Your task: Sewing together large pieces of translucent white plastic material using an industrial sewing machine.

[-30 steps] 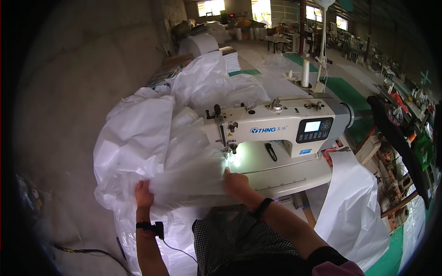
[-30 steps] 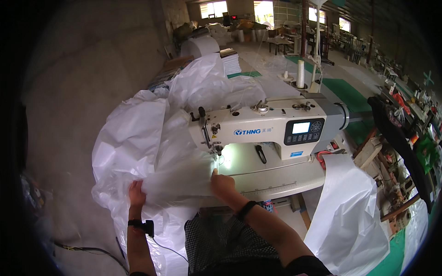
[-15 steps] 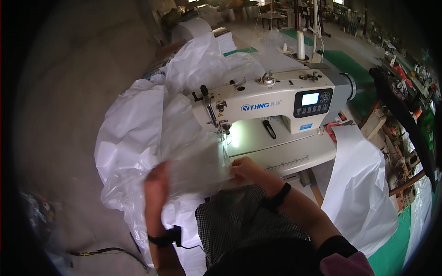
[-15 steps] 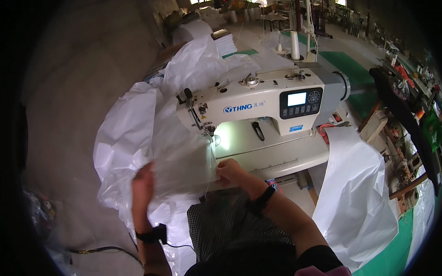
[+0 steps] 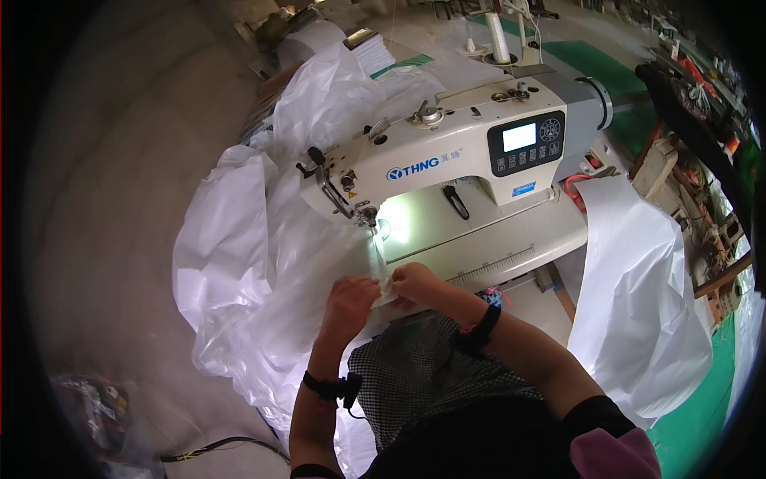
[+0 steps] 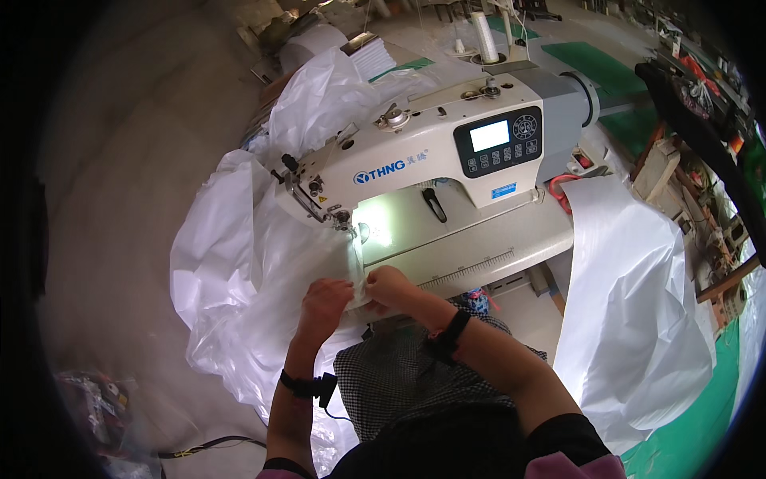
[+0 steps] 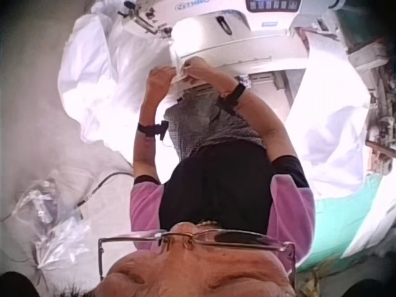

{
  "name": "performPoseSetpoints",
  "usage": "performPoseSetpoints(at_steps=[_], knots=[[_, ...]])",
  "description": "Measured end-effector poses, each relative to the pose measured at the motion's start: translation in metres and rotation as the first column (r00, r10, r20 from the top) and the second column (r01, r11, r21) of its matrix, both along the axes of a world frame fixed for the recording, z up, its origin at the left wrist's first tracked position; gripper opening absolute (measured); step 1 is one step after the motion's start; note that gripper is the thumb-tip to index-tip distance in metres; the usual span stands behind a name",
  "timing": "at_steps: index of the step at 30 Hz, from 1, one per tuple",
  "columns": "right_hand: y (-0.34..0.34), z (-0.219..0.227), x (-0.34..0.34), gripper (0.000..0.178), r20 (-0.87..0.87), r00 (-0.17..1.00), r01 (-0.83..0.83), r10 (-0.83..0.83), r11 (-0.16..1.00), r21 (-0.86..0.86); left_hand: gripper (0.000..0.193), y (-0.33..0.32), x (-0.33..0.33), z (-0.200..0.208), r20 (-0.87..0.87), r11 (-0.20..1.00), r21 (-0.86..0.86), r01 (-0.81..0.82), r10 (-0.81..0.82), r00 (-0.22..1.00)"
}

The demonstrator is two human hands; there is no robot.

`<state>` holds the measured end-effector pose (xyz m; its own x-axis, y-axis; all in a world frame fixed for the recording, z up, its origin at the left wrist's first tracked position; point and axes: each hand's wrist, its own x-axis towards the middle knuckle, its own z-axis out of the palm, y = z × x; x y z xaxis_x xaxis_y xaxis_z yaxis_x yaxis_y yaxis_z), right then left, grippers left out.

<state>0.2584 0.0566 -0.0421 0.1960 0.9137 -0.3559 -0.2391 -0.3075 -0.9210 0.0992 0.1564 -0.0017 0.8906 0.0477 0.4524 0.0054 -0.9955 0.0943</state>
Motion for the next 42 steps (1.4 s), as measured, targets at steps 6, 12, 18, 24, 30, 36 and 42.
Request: performPoseSetpoints(at_steps=[6, 12, 18, 24, 30, 36, 42], knots=[[0.004, -0.006, -0.002, 0.016, -0.005, 1.000, 0.002, -0.002, 1.000, 0.007, 0.006, 0.013, 0.035, 0.018, 0.385, 0.863, -0.398, -0.310, 0.464, 0.798], [0.000, -0.009, -0.002, 0.019, -0.042, 0.999, 0.033, -0.032, 0.999, 0.032, 0.006, -0.007, 0.032, 0.009, 0.281, 0.884, -0.379, -0.275, 0.393, 0.875], [0.002, -0.015, 0.000, 0.026, 0.222, 0.971, 0.072, -0.090, 0.993, 0.091, 0.007, -0.044, 0.012, -0.036, 0.152, 0.881, -0.449, -0.152, 0.243, 0.958], [0.002, -0.012, -0.006, 0.028, 0.188, 0.975, 0.120, -0.117, 0.993, -0.006, 0.012, -0.058, 0.006, -0.033, 0.207, 0.944, -0.295, -0.146, 0.212, 0.955], [0.000, -0.001, -0.034, 0.023, 0.686, 0.698, 0.181, -0.205, 0.978, 0.107, 0.026, -0.053, -0.028, -0.009, 0.034, 0.952, -0.258, -0.163, 0.178, 0.983], [-0.012, 0.004, -0.066, 0.015, 0.969, 0.233, 0.171, -0.088, 0.984, 0.048, 0.044, -0.018, -0.089, -0.016, -0.025, 0.930, -0.049, -0.364, 0.363, 0.932], [-0.013, -0.003, -0.069, 0.019, 0.997, -0.040, 0.083, -0.065, 0.994, 0.069, 0.041, 0.020, -0.146, -0.040, -0.080, 0.836, 0.118, -0.536, 0.546, 0.834]])
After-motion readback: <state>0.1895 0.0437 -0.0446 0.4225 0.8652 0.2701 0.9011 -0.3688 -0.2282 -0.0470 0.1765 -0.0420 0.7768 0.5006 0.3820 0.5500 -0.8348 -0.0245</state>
